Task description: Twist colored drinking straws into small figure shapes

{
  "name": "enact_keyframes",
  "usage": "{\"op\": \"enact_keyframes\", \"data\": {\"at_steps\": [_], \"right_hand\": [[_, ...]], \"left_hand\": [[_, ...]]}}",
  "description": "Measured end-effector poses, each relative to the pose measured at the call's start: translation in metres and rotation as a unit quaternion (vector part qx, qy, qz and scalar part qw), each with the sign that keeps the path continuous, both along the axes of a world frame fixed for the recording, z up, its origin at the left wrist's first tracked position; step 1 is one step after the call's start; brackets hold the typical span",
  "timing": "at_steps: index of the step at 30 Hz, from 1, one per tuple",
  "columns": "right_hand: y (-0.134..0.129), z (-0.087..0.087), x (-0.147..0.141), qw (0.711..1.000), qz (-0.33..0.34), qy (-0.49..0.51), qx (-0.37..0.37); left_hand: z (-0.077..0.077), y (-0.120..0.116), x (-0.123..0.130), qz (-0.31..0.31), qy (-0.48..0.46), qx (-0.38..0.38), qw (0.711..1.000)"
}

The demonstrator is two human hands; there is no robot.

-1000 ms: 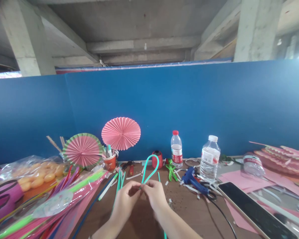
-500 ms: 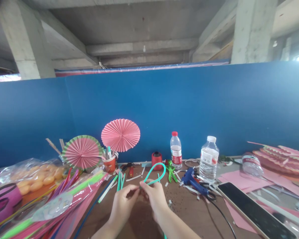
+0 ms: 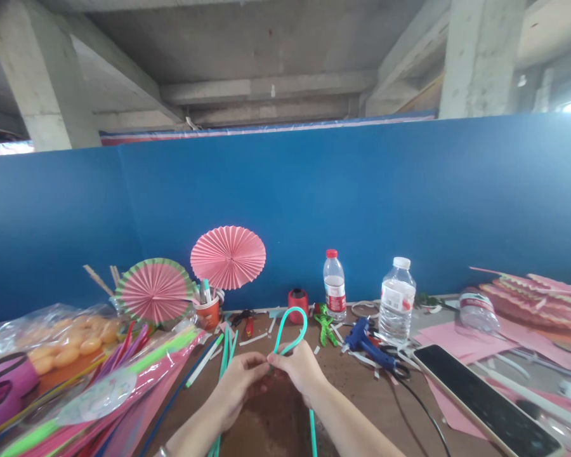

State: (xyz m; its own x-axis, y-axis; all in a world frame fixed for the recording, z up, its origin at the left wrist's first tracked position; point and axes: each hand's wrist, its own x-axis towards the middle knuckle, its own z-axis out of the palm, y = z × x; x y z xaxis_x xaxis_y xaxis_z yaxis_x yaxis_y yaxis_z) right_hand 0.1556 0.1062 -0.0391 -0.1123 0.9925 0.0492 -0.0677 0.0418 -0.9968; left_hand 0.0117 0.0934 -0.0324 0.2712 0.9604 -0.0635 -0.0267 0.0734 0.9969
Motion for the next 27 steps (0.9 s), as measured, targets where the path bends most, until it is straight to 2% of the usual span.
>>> {"op": "enact_keyframes", "data": {"at_steps": [8, 17, 27], "right_hand": [[0.003, 0.011, 0.01, 0.998, 0.016, -0.063, -0.026], [0.004, 0.031, 0.028, 0.996, 0.027, -0.086, -0.023], [0.01, 0.039, 0.054, 0.995, -0.021, -0.092, 0.017]], "left_hand": [[-0.006, 0.009, -0.001, 0.002, 0.094, 0.074, 0.993], [-0.011, 0.01, 0.0, 0.0, 0.139, 0.083, 0.987], [-0.005, 0.004, -0.004, -0.012, 0.279, 0.153, 0.948]]}}
